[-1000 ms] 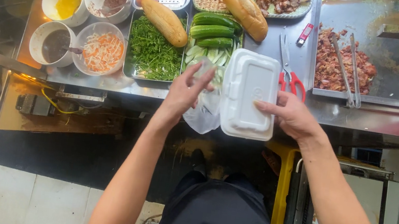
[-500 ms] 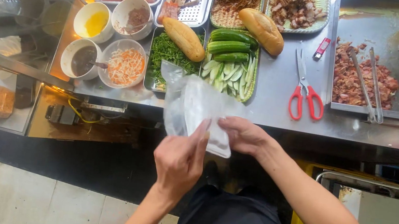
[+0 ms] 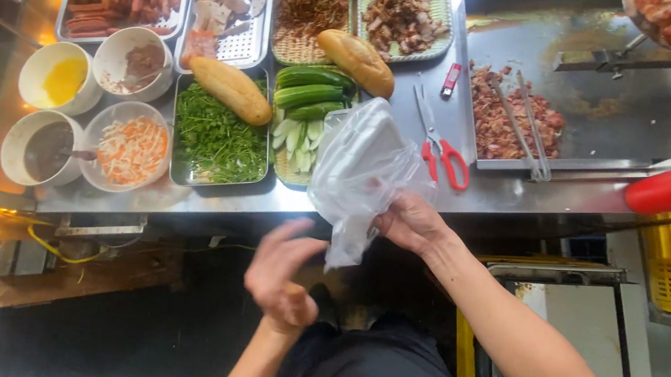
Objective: Prepare and package food orders including bread, meat, and vegetables into containers and bags.
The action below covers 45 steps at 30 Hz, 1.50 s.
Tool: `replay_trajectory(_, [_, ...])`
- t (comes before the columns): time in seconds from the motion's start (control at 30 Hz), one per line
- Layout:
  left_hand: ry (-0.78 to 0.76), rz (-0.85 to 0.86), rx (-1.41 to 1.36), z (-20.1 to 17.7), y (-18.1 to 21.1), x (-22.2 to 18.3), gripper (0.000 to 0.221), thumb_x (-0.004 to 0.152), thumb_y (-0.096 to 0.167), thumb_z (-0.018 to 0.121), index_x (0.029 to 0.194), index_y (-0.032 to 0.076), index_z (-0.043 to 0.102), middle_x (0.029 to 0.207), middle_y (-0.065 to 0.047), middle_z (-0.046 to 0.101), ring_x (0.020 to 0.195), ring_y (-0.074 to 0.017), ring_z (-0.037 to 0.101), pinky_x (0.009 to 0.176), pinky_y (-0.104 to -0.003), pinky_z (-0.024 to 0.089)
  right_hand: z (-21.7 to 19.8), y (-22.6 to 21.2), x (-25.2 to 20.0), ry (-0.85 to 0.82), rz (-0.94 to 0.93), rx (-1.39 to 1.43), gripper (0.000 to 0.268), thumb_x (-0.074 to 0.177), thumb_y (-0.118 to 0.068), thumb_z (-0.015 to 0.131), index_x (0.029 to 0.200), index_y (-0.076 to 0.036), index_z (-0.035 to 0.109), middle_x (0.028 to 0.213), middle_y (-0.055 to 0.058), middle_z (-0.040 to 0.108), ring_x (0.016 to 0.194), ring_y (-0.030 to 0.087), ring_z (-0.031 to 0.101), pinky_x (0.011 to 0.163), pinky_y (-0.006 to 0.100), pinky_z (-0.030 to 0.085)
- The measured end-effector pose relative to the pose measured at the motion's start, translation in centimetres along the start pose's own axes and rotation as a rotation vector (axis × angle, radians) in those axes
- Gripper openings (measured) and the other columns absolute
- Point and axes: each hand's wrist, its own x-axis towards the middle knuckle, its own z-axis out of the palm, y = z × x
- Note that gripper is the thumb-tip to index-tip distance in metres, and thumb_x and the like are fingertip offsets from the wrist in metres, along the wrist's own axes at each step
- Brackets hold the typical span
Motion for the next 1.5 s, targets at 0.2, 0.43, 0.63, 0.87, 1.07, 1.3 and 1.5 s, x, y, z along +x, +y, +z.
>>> replay_trajectory(0.2, [0.151, -1.158, -0.235, 1.9, -12.4, 3.2, 0.066, 0.102, 0.061, 0.049, 0.129, 0.004, 0.069, 0.102, -0.007, 0.065, 0.099, -0.0263, 0.049, 0.087, -0.042, 0.041, -0.3, -0.8, -1.6, -0.070, -0.014, -0.081, 0.038, 0.095, -0.012, 0.072, 0.129, 0.001, 0.062, 0.123, 0.010, 0.069, 0.115, 0.024, 0.067, 0.108, 0.045, 0.052])
replay_trajectory(0.43, [0.179, -1.210, -0.560, 6.0, -16.0, -3.2, 0.050, 0.100, 0.032, 0.072, 0.131, -0.006, 0.062, 0.105, -0.008, 0.067, 0.083, -0.0136, 0.061, 0.073, -0.029, 0.050, 1.4, -1.3, -3.0, 0.002, -0.055, -0.169, 0.043, 0.096, -0.012, 0.070, 0.135, 0.000, 0.058, 0.124, 0.009, 0.069, 0.113, 0.022, 0.067, 0.103, 0.042, 0.052])
replay_trajectory(0.63, [0.223, -1.134, -0.284, 8.9, -5.9, -6.7, 0.045, 0.099, 0.037, 0.063, 0.128, 0.004, 0.055, 0.103, -0.006, 0.064, 0.086, -0.0167, 0.063, 0.072, -0.031, 0.053, -1.1, -1.4, -1.2, 0.083, -0.223, -0.092, 0.050, 0.093, -0.011, 0.072, 0.139, -0.006, 0.053, 0.129, 0.008, 0.067, 0.116, 0.022, 0.067, 0.103, 0.041, 0.053])
replay_trajectory(0.87, [0.207, -1.065, -0.428, 10.8, -4.2, -5.2, 0.034, 0.096, 0.019, 0.073, 0.116, -0.003, 0.057, 0.092, -0.008, 0.076, 0.087, -0.0105, 0.072, 0.073, -0.023, 0.055, -1.5, -2.7, 0.3, 0.069, -0.345, -0.055, 0.042, 0.093, -0.007, 0.071, 0.133, -0.012, 0.058, 0.125, 0.003, 0.065, 0.116, 0.020, 0.065, 0.100, 0.046, 0.055])
replay_trajectory(1.07, [-0.489, -1.055, -0.337, 7.4, 1.1, 3.8, 0.029, 0.093, 0.029, 0.071, 0.108, 0.004, 0.066, 0.066, -0.009, 0.074, 0.056, -0.0144, 0.069, 0.055, -0.027, 0.053, -5.3, -2.1, 1.9, 0.110, -0.495, -0.104, 0.043, 0.091, -0.001, 0.072, 0.132, -0.001, 0.057, 0.126, 0.011, 0.066, 0.116, 0.024, 0.067, 0.103, 0.044, 0.054])
replay_trajectory(1.3, [-0.498, -0.073, 0.440, 13.3, 2.8, 11.9, 0.043, 0.091, 0.043, 0.076, 0.116, 0.007, 0.070, 0.098, -0.013, 0.075, 0.094, -0.0295, 0.069, 0.080, -0.043, 0.055, 0.8, -2.5, 0.6, 0.038, -0.541, 0.086, 0.051, 0.094, -0.025, 0.060, 0.140, -0.007, 0.049, 0.130, 0.015, 0.063, 0.116, 0.026, 0.066, 0.098, 0.043, 0.057])
replay_trajectory(1.5, [-0.950, 0.266, 0.943, 26.4, -4.1, 9.8, 0.016, 0.090, 0.033, 0.069, 0.091, 0.020, 0.078, 0.098, -0.008, 0.072, 0.127, -0.0328, 0.057, 0.122, -0.064, 0.025, 2.3, -1.0, 0.1, -0.065, -0.703, 0.370, 0.060, 0.092, -0.038, 0.057, 0.144, -0.011, 0.043, 0.134, 0.015, 0.060, 0.119, 0.026, 0.065, 0.096, 0.044, 0.057])
